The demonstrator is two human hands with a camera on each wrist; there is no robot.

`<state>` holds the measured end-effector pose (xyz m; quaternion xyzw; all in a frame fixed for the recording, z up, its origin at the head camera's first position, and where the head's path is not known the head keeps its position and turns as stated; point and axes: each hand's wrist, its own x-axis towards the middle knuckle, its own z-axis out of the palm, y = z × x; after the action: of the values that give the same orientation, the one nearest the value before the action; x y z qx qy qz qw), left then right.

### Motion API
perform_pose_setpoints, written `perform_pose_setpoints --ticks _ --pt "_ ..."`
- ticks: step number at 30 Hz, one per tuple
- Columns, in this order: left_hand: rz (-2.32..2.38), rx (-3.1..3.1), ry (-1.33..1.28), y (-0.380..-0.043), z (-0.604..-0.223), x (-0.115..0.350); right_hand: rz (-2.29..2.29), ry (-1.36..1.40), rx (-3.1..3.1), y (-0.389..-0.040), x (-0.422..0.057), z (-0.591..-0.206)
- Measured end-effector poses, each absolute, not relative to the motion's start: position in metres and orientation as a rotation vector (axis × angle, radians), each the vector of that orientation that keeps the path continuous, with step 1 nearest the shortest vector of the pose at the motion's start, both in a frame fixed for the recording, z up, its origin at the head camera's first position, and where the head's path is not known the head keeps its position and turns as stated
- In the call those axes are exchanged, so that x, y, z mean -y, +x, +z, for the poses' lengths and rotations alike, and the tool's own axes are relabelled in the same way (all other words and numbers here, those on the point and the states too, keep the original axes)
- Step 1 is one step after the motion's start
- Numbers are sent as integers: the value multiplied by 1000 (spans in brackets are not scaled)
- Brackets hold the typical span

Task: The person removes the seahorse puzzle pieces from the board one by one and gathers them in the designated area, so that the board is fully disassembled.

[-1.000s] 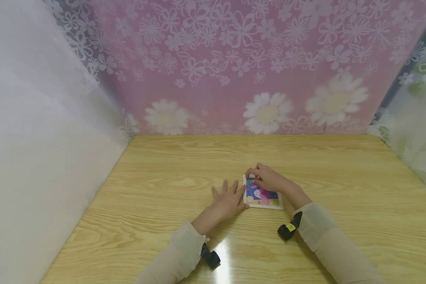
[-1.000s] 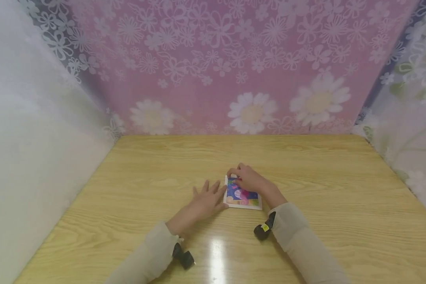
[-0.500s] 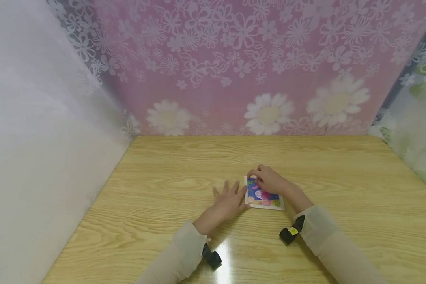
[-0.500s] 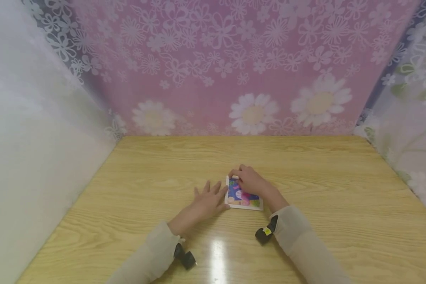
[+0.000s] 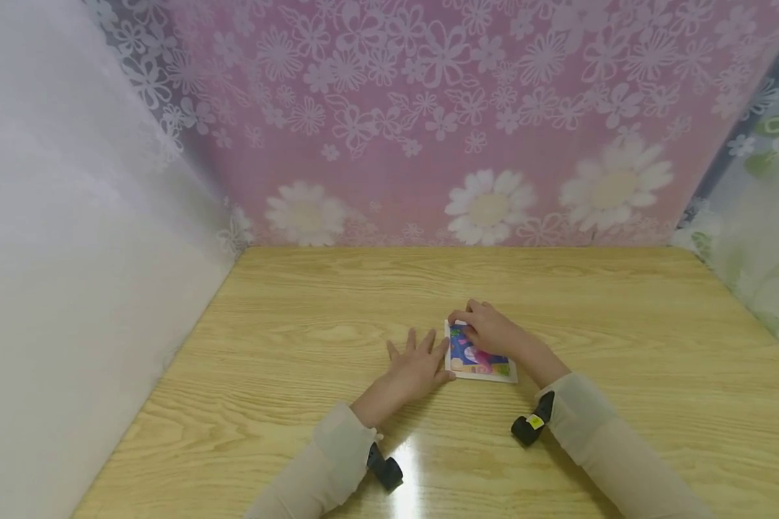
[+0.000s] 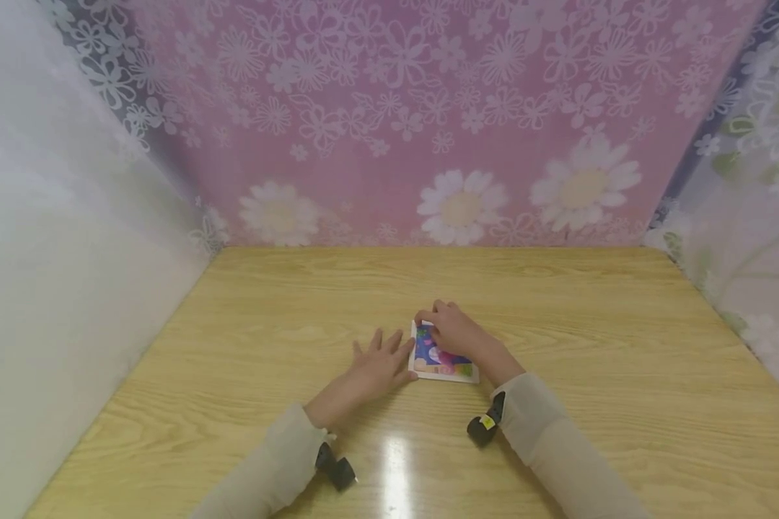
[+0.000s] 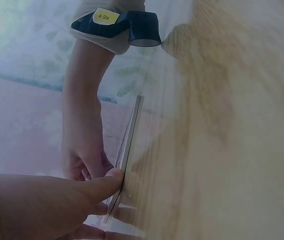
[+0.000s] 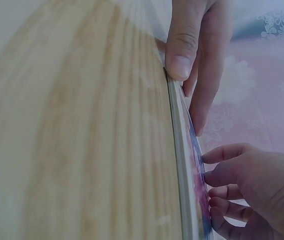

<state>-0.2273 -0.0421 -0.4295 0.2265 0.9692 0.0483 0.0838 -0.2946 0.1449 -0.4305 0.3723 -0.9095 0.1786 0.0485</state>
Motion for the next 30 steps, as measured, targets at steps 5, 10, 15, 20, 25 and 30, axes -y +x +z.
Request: perform_pose_setpoints --ticks 5,10,15,20,25,30 --pt "126 -2883 662 -228 -428 41 576 1154 2748 -298 -145 -432" --pt "97 -2881 649 -228 -428 38 607 1148 2756 -299 -146 -433" --pt "85 -2884 653 -229 -431 37 607 1122 2787 -300 -147 -434" --pt "71 -2890 661 -229 -432 38 623 1110 2811 -301 -146 -434" --pt "80 -2893 652 -229 -433 39 644 1112 2822 -302 -145 -433" --pt "88 -2900 646 -230 -434 39 675 1131 2814 -304 -145 -433"
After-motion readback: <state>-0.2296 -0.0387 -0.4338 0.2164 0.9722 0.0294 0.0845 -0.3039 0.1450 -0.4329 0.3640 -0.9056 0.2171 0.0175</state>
